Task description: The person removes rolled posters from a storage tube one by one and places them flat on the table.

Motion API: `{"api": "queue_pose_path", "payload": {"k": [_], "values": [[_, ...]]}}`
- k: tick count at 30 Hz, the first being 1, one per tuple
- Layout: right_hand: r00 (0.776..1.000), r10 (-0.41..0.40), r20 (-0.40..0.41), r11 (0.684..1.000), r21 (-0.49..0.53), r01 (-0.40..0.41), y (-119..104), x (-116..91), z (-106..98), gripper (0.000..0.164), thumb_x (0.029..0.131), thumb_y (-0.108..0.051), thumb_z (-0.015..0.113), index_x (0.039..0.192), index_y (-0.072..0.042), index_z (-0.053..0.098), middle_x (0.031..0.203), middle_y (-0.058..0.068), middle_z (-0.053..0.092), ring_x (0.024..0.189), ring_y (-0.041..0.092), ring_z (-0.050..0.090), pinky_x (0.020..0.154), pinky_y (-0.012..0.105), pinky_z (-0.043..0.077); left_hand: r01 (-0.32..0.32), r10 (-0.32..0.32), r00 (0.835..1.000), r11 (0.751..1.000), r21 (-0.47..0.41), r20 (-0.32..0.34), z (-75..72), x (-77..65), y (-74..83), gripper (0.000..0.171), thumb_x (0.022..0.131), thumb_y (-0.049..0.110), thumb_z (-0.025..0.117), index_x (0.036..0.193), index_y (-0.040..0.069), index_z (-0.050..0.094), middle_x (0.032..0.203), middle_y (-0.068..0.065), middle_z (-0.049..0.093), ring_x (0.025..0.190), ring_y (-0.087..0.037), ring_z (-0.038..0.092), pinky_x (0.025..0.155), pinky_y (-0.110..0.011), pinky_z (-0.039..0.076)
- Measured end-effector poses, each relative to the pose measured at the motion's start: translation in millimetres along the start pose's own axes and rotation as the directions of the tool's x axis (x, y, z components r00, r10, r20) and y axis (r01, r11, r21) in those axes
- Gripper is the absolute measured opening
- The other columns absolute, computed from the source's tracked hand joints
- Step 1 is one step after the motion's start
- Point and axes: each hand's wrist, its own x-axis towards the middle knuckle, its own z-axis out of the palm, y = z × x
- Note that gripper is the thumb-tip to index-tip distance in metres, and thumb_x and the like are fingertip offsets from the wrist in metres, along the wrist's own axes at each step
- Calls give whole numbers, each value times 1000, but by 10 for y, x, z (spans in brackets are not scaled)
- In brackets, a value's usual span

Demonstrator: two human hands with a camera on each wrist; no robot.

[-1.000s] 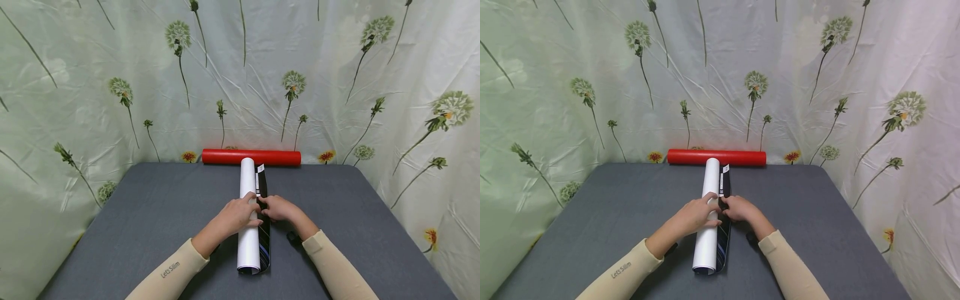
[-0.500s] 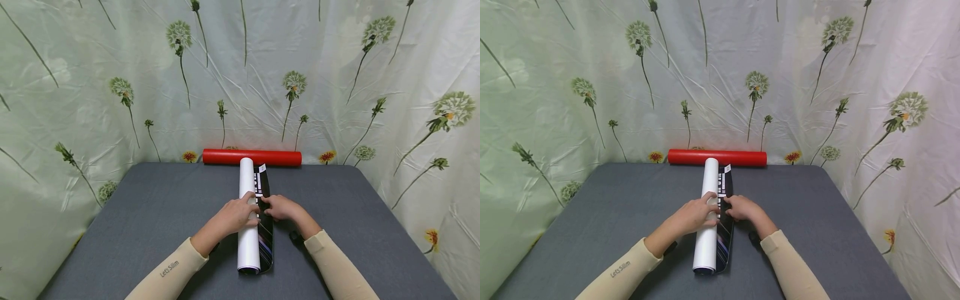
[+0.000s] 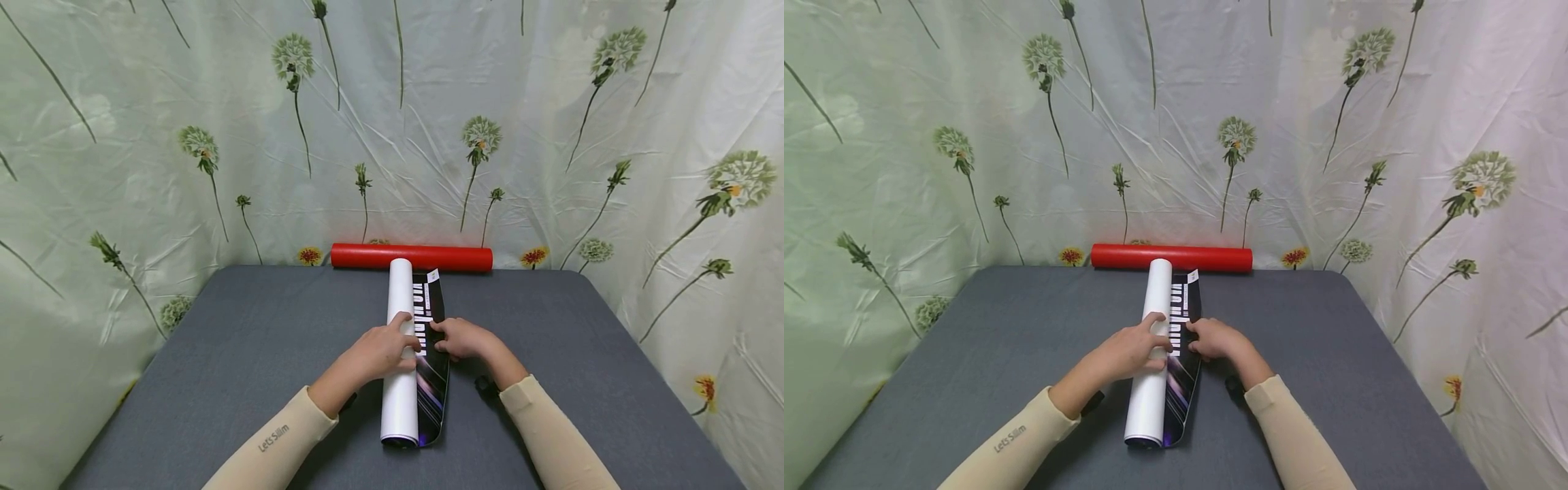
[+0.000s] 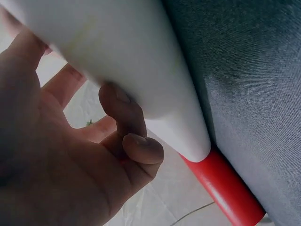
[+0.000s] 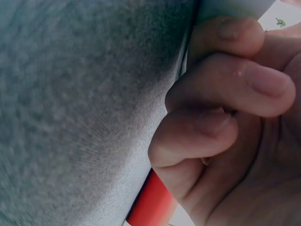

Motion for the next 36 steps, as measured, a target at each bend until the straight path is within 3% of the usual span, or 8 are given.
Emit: {"api": "queue_pose_path", "payload": {"k": [6, 14, 23, 31, 36], "values": [[1000, -9, 0, 1000, 1, 9, 41, 27, 0, 58, 103, -10, 65, 158, -2, 47, 57, 0, 54, 49, 12, 52, 56, 24, 43, 34, -34, 999, 999, -1, -30, -10, 9, 26, 29, 92, 50, 80, 110, 27, 78, 147, -15, 51, 81, -27, 69, 71, -38, 60], [1000, 14, 12, 1000, 8, -14, 46, 33, -14, 59, 104, -12, 65, 160, -4, 46, 56, 0, 53, 50, 13, 52, 57, 24, 43, 55, -55, 998, 998, 0, -1, -32, -17, 13, 24, 92, 38, 80, 113, 27, 80, 154, -17, 48, 87, -29, 70, 76, -39, 61], [999, 29, 17, 999, 22, -30, 56, 27, -27, 59, 105, -11, 64, 160, -5, 46, 58, 0, 51, 50, 13, 50, 56, 24, 43, 87, -86, 996, 996, -16, 18, -43, -2, 15, 33, 91, 53, 81, 112, 28, 78, 152, -18, 48, 86, -30, 69, 75, -39, 60], [999, 40, 22, 999, 19, -40, 66, 17, -46, 60, 105, -11, 65, 161, -6, 45, 59, 1, 53, 51, 12, 51, 56, 24, 43, 87, -86, 996, 995, -42, 32, -66, -24, -9, 23, 91, 38, 83, 111, 27, 80, 157, -17, 46, 87, -31, 70, 76, -40, 61], [997, 75, 23, 996, 49, -76, 74, 10, -46, 64, 104, -13, 67, 163, -9, 43, 60, 3, 59, 51, 13, 55, 53, 26, 45, 91, -89, 995, 995, -48, 47, -69, -24, -14, 28, 92, 47, 81, 113, 28, 79, 158, -17, 45, 87, -33, 70, 76, -40, 61]]}}
